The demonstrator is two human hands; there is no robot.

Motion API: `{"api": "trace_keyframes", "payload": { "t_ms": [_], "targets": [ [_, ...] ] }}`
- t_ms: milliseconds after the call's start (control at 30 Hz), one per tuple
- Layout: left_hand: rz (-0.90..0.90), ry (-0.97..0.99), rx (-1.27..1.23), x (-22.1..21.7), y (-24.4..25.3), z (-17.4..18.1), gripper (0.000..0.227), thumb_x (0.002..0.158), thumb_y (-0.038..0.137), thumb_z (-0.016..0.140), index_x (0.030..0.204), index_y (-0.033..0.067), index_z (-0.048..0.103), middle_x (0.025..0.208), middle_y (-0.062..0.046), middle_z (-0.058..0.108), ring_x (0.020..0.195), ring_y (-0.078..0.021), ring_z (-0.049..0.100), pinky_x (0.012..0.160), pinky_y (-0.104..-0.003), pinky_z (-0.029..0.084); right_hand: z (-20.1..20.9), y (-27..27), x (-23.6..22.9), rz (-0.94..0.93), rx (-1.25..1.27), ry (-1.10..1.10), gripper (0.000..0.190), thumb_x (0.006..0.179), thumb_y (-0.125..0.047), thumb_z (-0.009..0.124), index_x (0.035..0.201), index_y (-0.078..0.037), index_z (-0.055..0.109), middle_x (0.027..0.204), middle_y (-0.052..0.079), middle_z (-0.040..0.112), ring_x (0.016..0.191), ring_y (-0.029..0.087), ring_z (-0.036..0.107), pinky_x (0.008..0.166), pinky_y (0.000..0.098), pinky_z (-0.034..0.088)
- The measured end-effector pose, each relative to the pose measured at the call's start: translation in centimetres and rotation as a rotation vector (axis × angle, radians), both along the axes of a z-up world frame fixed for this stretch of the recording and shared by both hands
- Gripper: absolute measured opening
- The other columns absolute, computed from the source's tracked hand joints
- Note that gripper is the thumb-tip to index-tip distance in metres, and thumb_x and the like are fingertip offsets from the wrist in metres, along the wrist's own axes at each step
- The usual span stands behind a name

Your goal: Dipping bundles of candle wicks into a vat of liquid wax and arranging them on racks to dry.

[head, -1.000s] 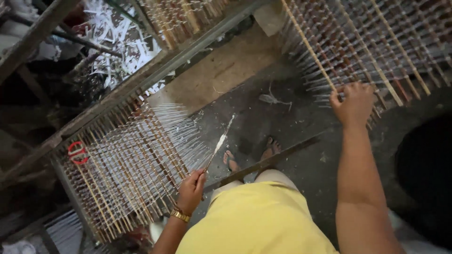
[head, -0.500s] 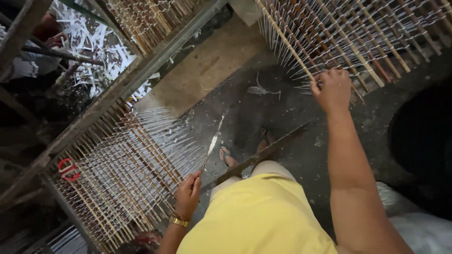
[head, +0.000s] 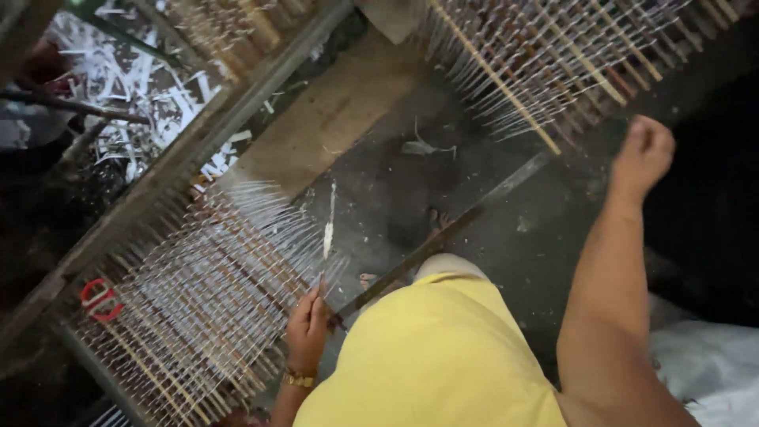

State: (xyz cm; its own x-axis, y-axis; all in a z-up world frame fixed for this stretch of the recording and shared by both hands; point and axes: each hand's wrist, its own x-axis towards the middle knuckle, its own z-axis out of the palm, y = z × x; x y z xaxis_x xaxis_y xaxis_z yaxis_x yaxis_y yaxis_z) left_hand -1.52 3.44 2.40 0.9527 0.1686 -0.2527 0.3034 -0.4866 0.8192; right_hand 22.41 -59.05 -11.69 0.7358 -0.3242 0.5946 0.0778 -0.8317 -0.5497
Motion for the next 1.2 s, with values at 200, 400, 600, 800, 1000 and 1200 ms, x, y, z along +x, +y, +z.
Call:
{"api": "trace_keyframes", "payload": {
  "t_ms": [200,400,600,800,1000,1200],
  "targets": [
    [-0.055,-0.011,0.098,-6.2,6.9,-3.3,0.039,0.103,0.027,0.048,0.132,0.0115,0.069,0.126,-0.008,0.075,0.098,-0.0211,0.073,0.079,-0.035,0.056,4.3,10.6,-5.1,-0.086,0.141,-0.069,0.019,0.097,0.006,0.069,0.115,0.001,0.070,0.102,0.015,0.069,0.087,0.027,0.063,0.075,0.0371,0.051],
    [-0.167,-0.052,-0.010,-11.7,9.7,-2.5,0.037,0.102,0.030,0.054,0.125,0.0074,0.072,0.111,-0.013,0.077,0.092,-0.0276,0.074,0.075,-0.041,0.059,1.3,23.7,-2.6,0.172,-0.044,0.081,0.019,0.099,0.001,0.068,0.114,-0.005,0.078,0.104,0.012,0.071,0.091,0.030,0.064,0.083,0.0415,0.049],
    [0.080,0.079,-0.093,-13.5,11.5,-4.2,0.044,0.102,0.038,0.047,0.128,0.0109,0.072,0.097,-0.008,0.073,0.072,-0.0228,0.067,0.062,-0.039,0.050,3.0,40.7,6.2,0.669,-0.192,0.398,0.019,0.106,-0.018,0.065,0.110,-0.006,0.079,0.098,0.014,0.072,0.091,0.034,0.064,0.082,0.0464,0.047],
    [0.418,0.307,-0.209,-12.0,12.0,-0.7,0.048,0.097,0.045,0.052,0.127,0.0145,0.073,0.108,-0.005,0.077,0.097,-0.0185,0.071,0.082,-0.033,0.051,2.2,55.5,19.4,0.836,-0.127,0.790,0.022,0.106,-0.023,0.063,0.113,-0.007,0.076,0.109,0.015,0.074,0.098,0.033,0.069,0.081,0.0485,0.053],
    [0.642,0.543,-0.248,-11.9,11.8,0.0,0.046,0.098,0.044,0.052,0.126,0.0179,0.078,0.093,0.000,0.067,0.073,-0.0132,0.063,0.067,-0.030,0.044,-1.6,61.7,28.2,0.817,-0.215,0.656,0.024,0.098,-0.010,0.063,0.116,-0.010,0.079,0.110,0.015,0.072,0.101,0.036,0.067,0.084,0.0525,0.052],
    [0.709,0.693,-0.180,-13.7,10.9,-2.3,0.040,0.095,0.041,0.057,0.127,0.0292,0.078,0.120,0.005,0.077,0.095,-0.0110,0.071,0.080,-0.025,0.050,-2.3,66.1,29.1,0.739,-0.412,0.542,0.026,0.099,-0.015,0.063,0.120,-0.003,0.073,0.112,0.025,0.063,0.103,0.046,0.057,0.080,0.0599,0.051]
  ]
}}
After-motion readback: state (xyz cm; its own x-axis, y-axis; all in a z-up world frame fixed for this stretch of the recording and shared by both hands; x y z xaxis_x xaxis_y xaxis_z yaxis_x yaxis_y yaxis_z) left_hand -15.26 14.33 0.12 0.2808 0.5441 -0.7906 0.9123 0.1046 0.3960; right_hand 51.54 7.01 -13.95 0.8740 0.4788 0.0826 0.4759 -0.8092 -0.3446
